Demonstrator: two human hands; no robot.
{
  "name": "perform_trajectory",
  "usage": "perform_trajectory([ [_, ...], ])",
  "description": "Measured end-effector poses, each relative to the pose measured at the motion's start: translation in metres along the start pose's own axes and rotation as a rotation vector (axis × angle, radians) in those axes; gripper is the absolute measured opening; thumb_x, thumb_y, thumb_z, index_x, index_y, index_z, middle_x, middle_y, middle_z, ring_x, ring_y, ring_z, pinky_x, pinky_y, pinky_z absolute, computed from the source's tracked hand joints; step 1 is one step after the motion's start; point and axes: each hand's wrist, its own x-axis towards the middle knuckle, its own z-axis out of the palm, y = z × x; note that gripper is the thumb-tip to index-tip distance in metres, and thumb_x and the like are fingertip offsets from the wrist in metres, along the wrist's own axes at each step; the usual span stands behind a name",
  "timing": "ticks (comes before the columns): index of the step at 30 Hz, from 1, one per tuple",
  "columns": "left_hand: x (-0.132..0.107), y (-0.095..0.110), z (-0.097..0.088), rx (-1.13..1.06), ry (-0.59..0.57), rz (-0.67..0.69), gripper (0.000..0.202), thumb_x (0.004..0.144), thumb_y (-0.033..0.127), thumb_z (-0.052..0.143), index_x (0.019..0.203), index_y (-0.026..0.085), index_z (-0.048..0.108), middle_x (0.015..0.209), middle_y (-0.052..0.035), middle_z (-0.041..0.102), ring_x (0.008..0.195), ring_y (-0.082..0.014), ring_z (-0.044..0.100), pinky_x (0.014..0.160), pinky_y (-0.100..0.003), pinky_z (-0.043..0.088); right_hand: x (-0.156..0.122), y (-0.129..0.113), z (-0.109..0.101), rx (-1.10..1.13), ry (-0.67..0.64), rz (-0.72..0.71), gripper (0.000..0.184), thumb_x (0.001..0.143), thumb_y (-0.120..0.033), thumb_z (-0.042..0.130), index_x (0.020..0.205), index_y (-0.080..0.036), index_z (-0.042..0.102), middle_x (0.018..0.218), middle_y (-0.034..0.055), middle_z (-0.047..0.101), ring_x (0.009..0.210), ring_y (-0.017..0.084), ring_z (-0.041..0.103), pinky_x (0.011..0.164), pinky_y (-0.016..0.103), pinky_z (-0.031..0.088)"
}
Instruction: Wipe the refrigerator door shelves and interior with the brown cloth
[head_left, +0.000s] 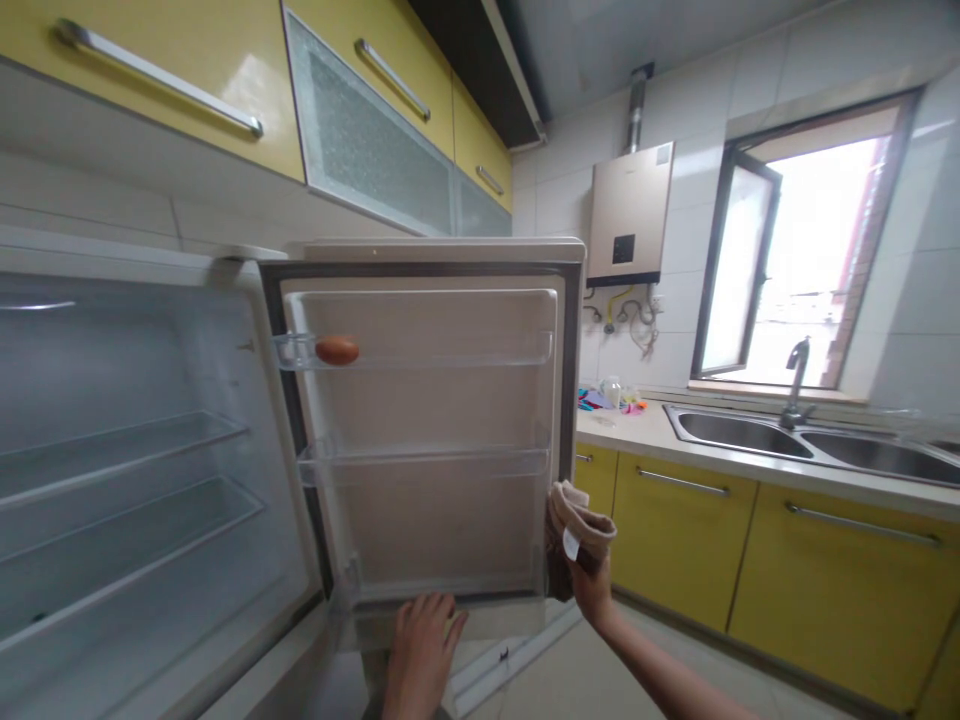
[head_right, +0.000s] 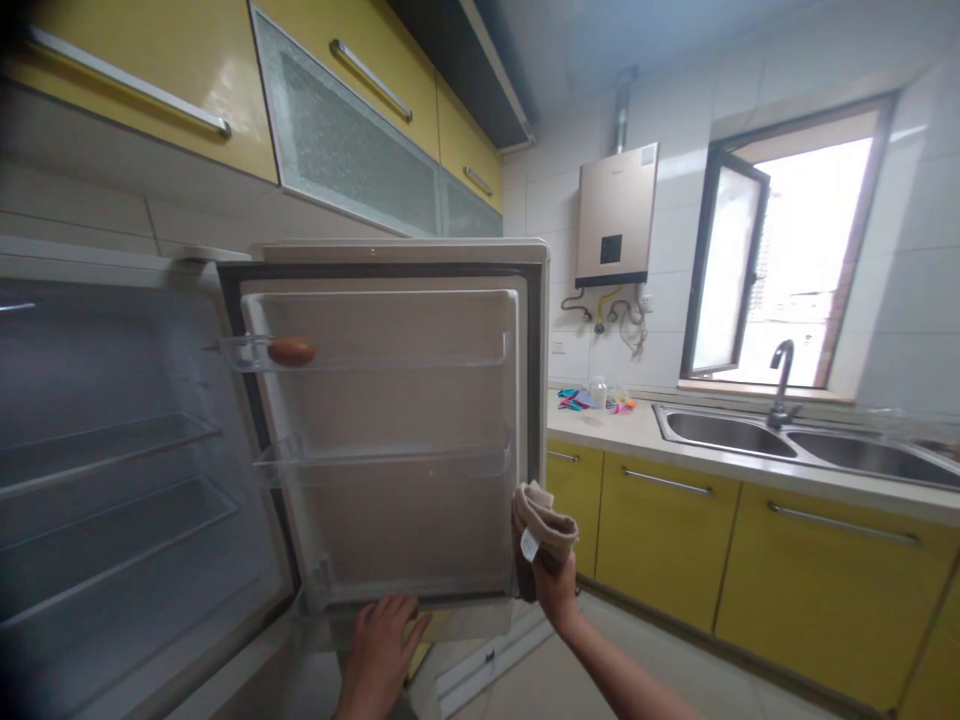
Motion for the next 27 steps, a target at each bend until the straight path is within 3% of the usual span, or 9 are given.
perform_trajectory([
  [2,-0.002,0.002,-0.002,0.016,0.022,-0.003,0.033,0.108,0.033,0.046,0.116,0.024,0.077,0.12,-0.006,0.076,0.117,-0.0248,0.063,0.109,-0.044,0.035,-0.025,0.028,-0.014,-0.077,0.008,0.037,0.026,0.054,-0.035,0.079,0.079,-0.027,0.078,0.09,0.008,0.078,0.093,0.035,0.074,0.093,0.049,0.059],
  [6,-0.003,0.005,-0.006,0.028,0.037,-0.005,0.031,0.108,0.033,0.049,0.115,0.025,0.078,0.119,-0.0053,0.076,0.117,-0.0248,0.064,0.107,-0.043,0.036,-0.057,0.071,-0.033,-0.204,-0.071,0.141,0.02,0.059,-0.045,0.078,0.07,-0.028,0.077,0.073,0.0061,0.075,0.074,0.036,0.073,0.079,0.05,0.062],
  [9,-0.001,0.006,-0.006,0.029,0.021,-0.031,0.028,0.106,0.031,0.051,0.114,0.026,0.078,0.119,-0.0048,0.076,0.115,-0.025,0.065,0.107,-0.044,0.036,-0.063,0.081,-0.037,-0.281,-0.078,0.138,0.026,0.061,-0.055,0.074,0.062,-0.029,0.074,0.066,0.0045,0.072,0.068,0.036,0.071,0.07,0.049,0.061],
  [12,0.0,0.005,-0.003,0.007,0.003,-0.047,0.026,0.106,0.031,0.054,0.112,0.027,0.079,0.118,-0.0039,0.076,0.114,-0.0249,0.065,0.106,-0.044,0.036,-0.06,0.071,-0.034,-0.36,-0.079,0.11,0.036,0.065,-0.064,0.07,0.056,-0.028,0.071,0.061,0.0043,0.069,0.065,0.036,0.07,0.066,0.048,0.06],
  [15,-0.001,0.004,0.003,-0.019,0.028,-0.061,0.024,0.105,0.031,0.056,0.112,0.028,0.079,0.118,-0.003,0.076,0.116,-0.0243,0.064,0.107,-0.043,0.035,-0.046,0.044,-0.025,-0.341,-0.041,0.087,0.036,0.067,-0.064,0.073,0.059,-0.029,0.073,0.063,0.0043,0.069,0.068,0.036,0.071,0.066,0.046,0.06],
  [18,-0.002,0.001,0.009,-0.027,0.059,-0.066,0.024,0.104,0.03,0.058,0.113,0.029,0.079,0.12,-0.0039,0.076,0.115,-0.0242,0.064,0.108,-0.042,0.035,-0.021,0.003,-0.008,-0.25,0.101,0.027,0.027,0.064,-0.056,0.081,0.072,-0.031,0.077,0.074,0.0045,0.076,0.081,0.036,0.074,0.071,0.043,0.062],
  [23,-0.003,-0.005,0.016,-0.034,0.078,-0.055,0.023,0.103,0.029,0.059,0.111,0.03,0.08,0.12,-0.0029,0.077,0.115,-0.0253,0.065,0.108,-0.044,0.036,0.039,-0.09,0.028,-0.204,0.287,-0.316,0.04,0.069,-0.049,0.081,0.1,-0.023,0.078,0.108,0.0103,0.079,0.103,0.031,0.073,0.089,0.041,0.06],
  [27,-0.003,-0.008,0.019,-0.036,0.074,-0.018,0.024,0.105,0.032,0.057,0.111,0.03,0.08,0.116,-0.0028,0.078,0.114,-0.0258,0.066,0.107,-0.044,0.036,0.088,-0.172,0.049,-0.239,0.269,-0.453,0.044,0.071,-0.055,0.077,0.093,-0.016,0.077,0.093,0.0119,0.079,0.086,0.028,0.071,0.076,0.039,0.058],
])
